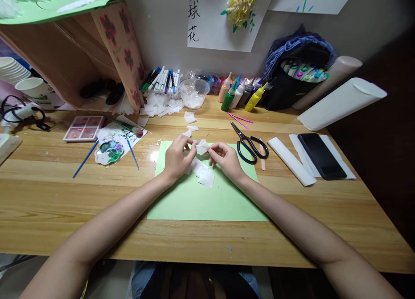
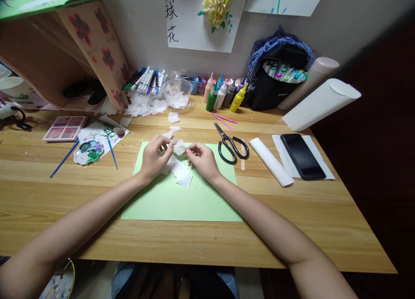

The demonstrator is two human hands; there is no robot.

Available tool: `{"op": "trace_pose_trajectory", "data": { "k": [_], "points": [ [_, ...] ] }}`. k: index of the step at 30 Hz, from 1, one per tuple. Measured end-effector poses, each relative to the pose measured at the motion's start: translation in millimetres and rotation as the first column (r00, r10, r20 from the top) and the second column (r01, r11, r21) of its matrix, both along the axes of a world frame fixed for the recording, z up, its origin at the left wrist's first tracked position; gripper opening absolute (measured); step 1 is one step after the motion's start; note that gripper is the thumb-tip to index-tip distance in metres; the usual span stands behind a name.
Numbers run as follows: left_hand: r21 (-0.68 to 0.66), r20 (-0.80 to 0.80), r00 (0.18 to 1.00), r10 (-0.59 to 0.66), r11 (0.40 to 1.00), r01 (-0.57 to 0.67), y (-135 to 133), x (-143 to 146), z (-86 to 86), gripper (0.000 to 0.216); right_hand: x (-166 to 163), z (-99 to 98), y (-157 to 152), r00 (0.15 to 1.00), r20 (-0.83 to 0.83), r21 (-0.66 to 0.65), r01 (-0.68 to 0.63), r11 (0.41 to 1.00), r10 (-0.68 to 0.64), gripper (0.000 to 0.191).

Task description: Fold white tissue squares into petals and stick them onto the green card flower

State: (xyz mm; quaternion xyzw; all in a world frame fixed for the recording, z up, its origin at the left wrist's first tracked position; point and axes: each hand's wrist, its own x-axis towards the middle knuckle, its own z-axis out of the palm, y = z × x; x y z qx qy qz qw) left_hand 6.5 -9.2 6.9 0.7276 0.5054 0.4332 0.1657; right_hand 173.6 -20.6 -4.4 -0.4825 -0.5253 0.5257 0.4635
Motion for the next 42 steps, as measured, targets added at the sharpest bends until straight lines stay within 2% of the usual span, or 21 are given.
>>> {"op": "trace_pose_trajectory", "data": {
  "k": [8, 14, 17, 20, 22, 24, 26, 29, 31, 35, 42],
  "points": [
    [-0.039, 0.082, 0.992, 0.091, 0.995, -0.088, 4.4, -3.1, -3.3, 0.015, -0.3, -2.0, -0.2, 0.998, -0.027, -0.004, 0.058, 0.998, -0.058, 0.025],
    [-0.089, 0.134, 0.968, 0.213, 0.975, -0.202, 10.2, -6.6, -8.6, 0.015, 8.1, -4.0, 10.0, 0.973, 0.060, -0.010, 0.223, 0.975, -0.222, 0.024],
    [-0.093, 0.133, 0.968, 0.213, 0.975, -0.202, 11.2, -6.9, -9.2, 0.016, 13.5, -5.0, 17.1, 0.965, 0.068, -0.031, 0.256, 0.966, -0.253, 0.027],
    [-0.078, 0.121, 0.975, 0.184, 0.981, -0.175, 10.6, -6.5, -7.7, 0.016, 16.2, -7.0, 20.2, 0.979, 0.034, -0.038, 0.202, 0.979, -0.201, 0.044],
    [-0.070, 0.110, 0.981, 0.161, 0.986, -0.154, 9.4, -6.0, -6.1, 0.016, 16.1, -8.3, 19.0, 0.981, 0.025, 0.013, 0.192, 0.981, -0.193, 0.052],
    [-0.055, 0.094, 0.987, 0.134, 0.990, -0.130, 7.5, -5.1, -4.9, 0.016, 14.2, -8.4, 14.9, 0.972, 0.055, 0.092, 0.221, 0.971, -0.227, 0.049],
    [-0.030, 0.064, 0.994, 0.087, 0.996, -0.085, 4.7, -3.8, -4.6, 0.015, 10.5, -6.9, 8.7, 0.975, 0.107, 0.135, 0.180, 0.974, -0.195, 0.036],
    [0.046, -0.028, 0.999, -0.021, 0.999, 0.022, -0.4, -1.3, -5.4, 0.013, 3.0, -2.9, -1.1, 0.984, 0.173, 0.116, -0.057, 0.992, 0.036, 0.027],
    [0.106, -0.096, 0.992, -0.088, 0.990, 0.098, -3.4, 0.0, -6.0, 0.013, -0.9, -1.1, -4.9, 0.975, 0.198, 0.127, -0.123, 0.984, 0.097, 0.026],
    [0.169, -0.172, 0.973, -0.157, 0.968, 0.186, -6.0, 1.0, -5.8, 0.014, -1.8, -0.9, -4.2, 0.978, 0.186, 0.120, -0.121, 0.985, 0.097, 0.027],
    [0.172, -0.177, 0.976, -0.130, 0.972, 0.161, -4.7, 0.3, -5.2, 0.013, 0.9, 2.0, -1.4, 0.984, 0.094, 0.025, -0.157, 0.987, 0.154, 0.036]
  ]
}}
